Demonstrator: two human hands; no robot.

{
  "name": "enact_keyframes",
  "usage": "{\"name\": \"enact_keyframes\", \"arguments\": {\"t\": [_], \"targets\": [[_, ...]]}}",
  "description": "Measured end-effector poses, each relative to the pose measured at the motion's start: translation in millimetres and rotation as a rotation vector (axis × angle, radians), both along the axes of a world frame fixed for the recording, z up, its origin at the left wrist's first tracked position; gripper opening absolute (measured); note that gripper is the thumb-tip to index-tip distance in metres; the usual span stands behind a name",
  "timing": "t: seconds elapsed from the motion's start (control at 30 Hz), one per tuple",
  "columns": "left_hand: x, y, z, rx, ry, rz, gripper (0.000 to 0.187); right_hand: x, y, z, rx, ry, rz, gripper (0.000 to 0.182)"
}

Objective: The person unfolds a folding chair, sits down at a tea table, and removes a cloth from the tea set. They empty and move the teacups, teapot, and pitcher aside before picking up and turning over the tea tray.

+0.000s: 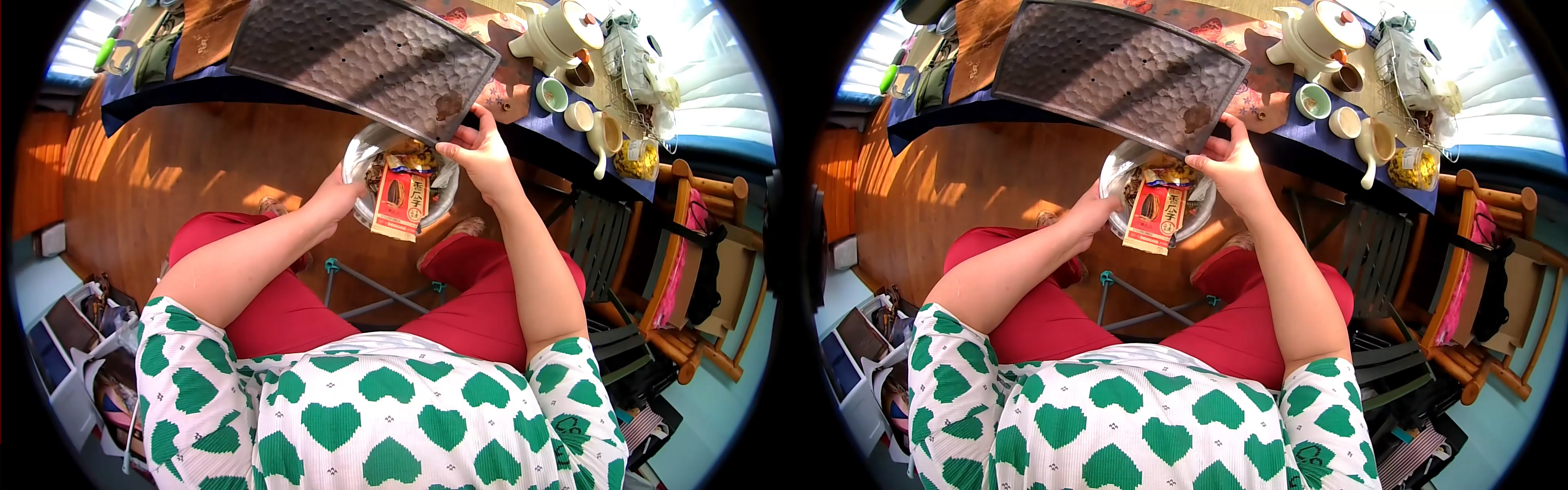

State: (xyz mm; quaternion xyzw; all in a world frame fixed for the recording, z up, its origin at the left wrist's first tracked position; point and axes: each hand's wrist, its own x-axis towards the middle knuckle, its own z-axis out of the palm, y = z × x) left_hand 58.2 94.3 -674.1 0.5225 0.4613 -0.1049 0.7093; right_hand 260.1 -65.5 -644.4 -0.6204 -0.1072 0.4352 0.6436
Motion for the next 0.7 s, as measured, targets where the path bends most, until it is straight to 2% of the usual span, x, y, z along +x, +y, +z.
{"name": "enact_keyframes", "arguments": {"t": [0.37,0.47,0.7], "targets": [[-0.3,1.0,-1.6,-0.014,-0.003,0.01,0.053,-0.1,-0.5,-2.8,0.014,-0.001,-0.001,0.078],[1.1,1.9,0.0,-0.07,0.009,0.05,0.06,-0.1,-0.4,-1.5,0.014,0.003,-0.002,0.078],[1.0,2.4,1.0,-0.037,0.016,0.017,0.055,-0.4,-0.2,-0.7,0.022,0.008,-0.003,0.078]]}}
